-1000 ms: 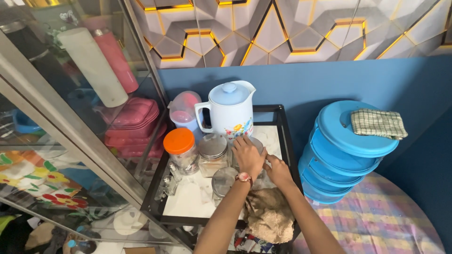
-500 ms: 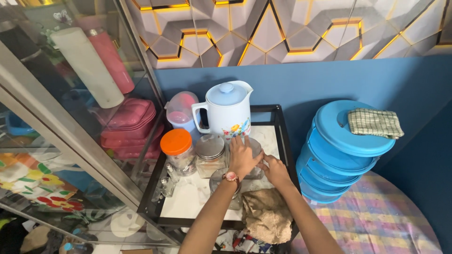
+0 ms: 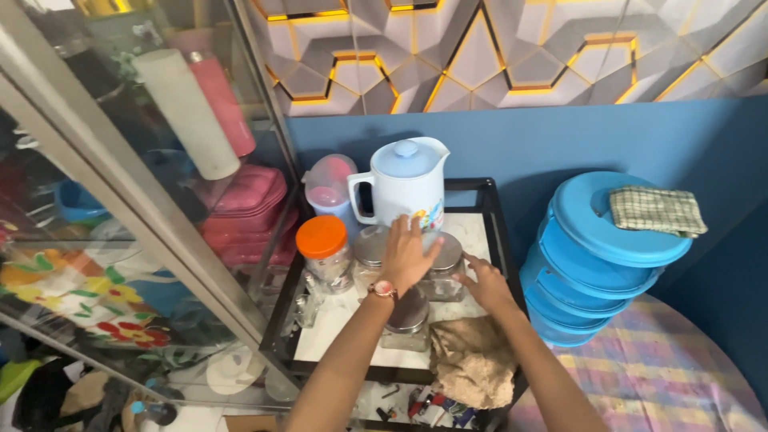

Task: The person clears a small table by moving a glass jar and a glass, then wipes the tabletop with a cloth. They wipe the lids of several glass jars and a white pitcher, then rearrange the jars and pitcher on the table.

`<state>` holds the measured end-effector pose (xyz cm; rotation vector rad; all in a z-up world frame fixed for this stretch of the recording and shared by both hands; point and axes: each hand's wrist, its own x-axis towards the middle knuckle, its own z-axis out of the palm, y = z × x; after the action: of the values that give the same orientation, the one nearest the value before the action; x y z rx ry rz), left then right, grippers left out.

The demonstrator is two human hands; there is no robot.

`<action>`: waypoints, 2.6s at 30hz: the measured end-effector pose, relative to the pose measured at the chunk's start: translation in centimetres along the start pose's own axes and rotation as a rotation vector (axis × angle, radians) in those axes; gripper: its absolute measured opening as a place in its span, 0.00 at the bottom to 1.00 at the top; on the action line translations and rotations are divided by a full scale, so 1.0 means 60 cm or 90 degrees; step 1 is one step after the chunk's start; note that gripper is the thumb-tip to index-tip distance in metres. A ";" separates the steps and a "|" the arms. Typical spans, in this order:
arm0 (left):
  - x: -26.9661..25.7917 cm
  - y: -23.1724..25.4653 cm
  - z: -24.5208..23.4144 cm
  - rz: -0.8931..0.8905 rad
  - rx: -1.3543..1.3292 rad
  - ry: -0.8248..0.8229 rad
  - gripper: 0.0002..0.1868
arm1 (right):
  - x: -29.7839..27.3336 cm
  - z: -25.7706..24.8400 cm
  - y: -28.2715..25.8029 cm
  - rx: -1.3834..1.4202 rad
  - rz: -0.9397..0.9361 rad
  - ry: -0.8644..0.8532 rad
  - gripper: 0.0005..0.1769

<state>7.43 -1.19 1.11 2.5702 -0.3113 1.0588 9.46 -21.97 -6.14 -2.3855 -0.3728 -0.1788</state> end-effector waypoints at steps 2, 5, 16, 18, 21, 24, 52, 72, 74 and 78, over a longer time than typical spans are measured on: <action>0.004 -0.013 -0.041 -0.054 -0.004 -0.024 0.36 | 0.006 -0.008 -0.018 -0.032 0.036 -0.025 0.38; -0.004 -0.040 -0.067 -0.137 0.002 -0.027 0.30 | 0.008 -0.004 -0.043 -0.140 0.046 -0.041 0.39; -0.041 -0.075 -0.061 -0.196 -0.013 -0.052 0.36 | -0.021 -0.002 -0.168 -0.296 -0.233 0.024 0.40; -0.052 -0.090 -0.036 -0.135 0.057 0.014 0.39 | -0.012 0.039 -0.166 -0.255 -0.311 0.080 0.32; -0.054 -0.081 -0.052 -0.170 0.021 -0.033 0.38 | 0.001 0.085 -0.174 -0.287 -0.310 0.106 0.35; -0.052 -0.075 -0.062 -0.197 -0.005 -0.043 0.42 | 0.002 0.081 -0.207 -0.296 -0.223 0.020 0.40; 0.060 -0.113 -0.052 -0.187 0.172 -0.372 0.48 | 0.017 0.058 -0.232 -0.263 -0.093 -0.011 0.36; 0.089 -0.128 -0.116 -0.070 0.117 -0.518 0.40 | 0.013 0.061 -0.242 -0.279 -0.102 0.020 0.38; 0.091 -0.109 -0.118 -0.106 0.129 -0.517 0.43 | 0.015 0.062 -0.237 -0.288 -0.099 0.009 0.37; 0.077 -0.107 -0.094 -0.174 0.123 -0.450 0.41 | 0.008 0.057 -0.240 -0.288 -0.094 -0.009 0.35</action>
<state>9.14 6.57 6.70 2.9706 -0.0128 0.0617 5.47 -9.36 0.48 -2.8036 -0.5648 -0.3451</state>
